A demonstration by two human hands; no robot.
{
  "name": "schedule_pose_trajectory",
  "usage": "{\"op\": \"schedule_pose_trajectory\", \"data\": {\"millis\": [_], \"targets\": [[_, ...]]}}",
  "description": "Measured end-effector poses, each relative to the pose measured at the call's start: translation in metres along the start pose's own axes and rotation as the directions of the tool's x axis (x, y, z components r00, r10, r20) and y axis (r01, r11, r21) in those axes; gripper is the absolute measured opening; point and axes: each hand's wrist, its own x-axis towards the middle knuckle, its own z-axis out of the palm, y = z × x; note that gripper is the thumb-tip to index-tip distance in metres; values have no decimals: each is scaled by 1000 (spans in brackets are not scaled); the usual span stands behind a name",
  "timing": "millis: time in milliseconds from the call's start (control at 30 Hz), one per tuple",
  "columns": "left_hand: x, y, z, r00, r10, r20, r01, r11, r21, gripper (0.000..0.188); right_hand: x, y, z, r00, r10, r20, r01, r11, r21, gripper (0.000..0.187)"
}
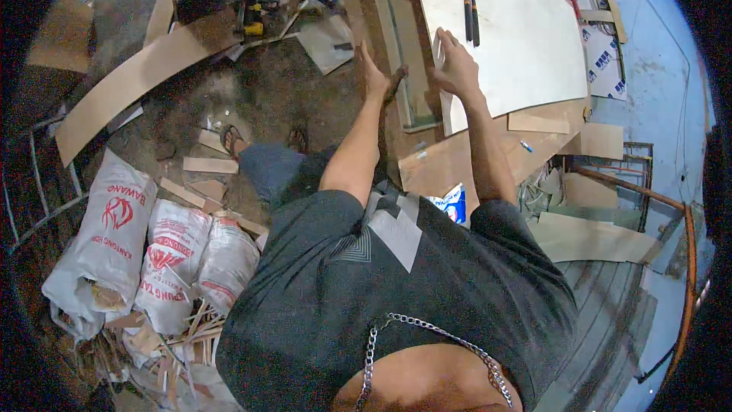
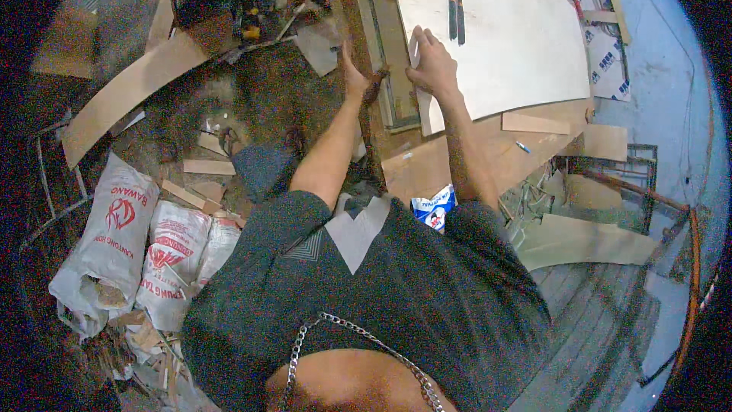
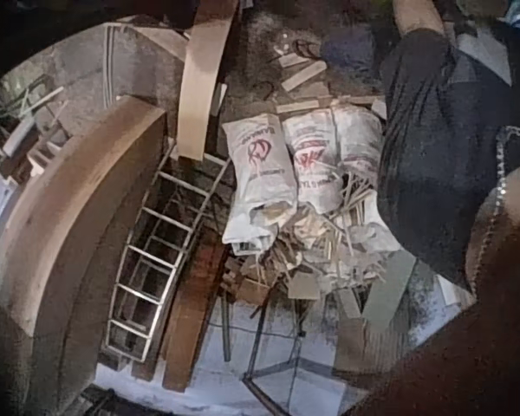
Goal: The person helps a colleague assemble a wooden structure by holding pieces of plywood in place while the other person hammers nails into the frame.
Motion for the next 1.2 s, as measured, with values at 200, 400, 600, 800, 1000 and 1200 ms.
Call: {"op": "schedule_pose_trajectory", "data": {"millis": [200, 400, 600, 800, 1000, 1200], "targets": [[-13, 30, -4, 975, -202, 87, 185, 967, 177, 118, -11, 6, -3, 999, 33, 25, -33, 999, 27, 79], [-10, 47, -5, 900, -370, 228, 299, 908, 294, 109, -17, 16, 2, 999, 43, -5, -43, 999, 13, 80], [-16, 29, 0, 936, -293, 197, 275, 955, 114, 98, -13, 13, 3, 999, 44, 9, -44, 999, -8, 86], [-11, 12, 1, 972, -160, 175, 142, 984, 108, 89, -10, 7, 3, 999, 32, 15, -33, 999, 9, 87], [-9, 2, -6, 969, -117, 218, 105, 992, 69, 81, -11, 0, 4, 1000, -10, -5, 10, 1000, 9, 87], [-16, 24, -2, 968, -160, 193, 150, 987, 65, 69, -8, 4, 9, 997, 29, 70, -29, 1000, 2, 87]]}}
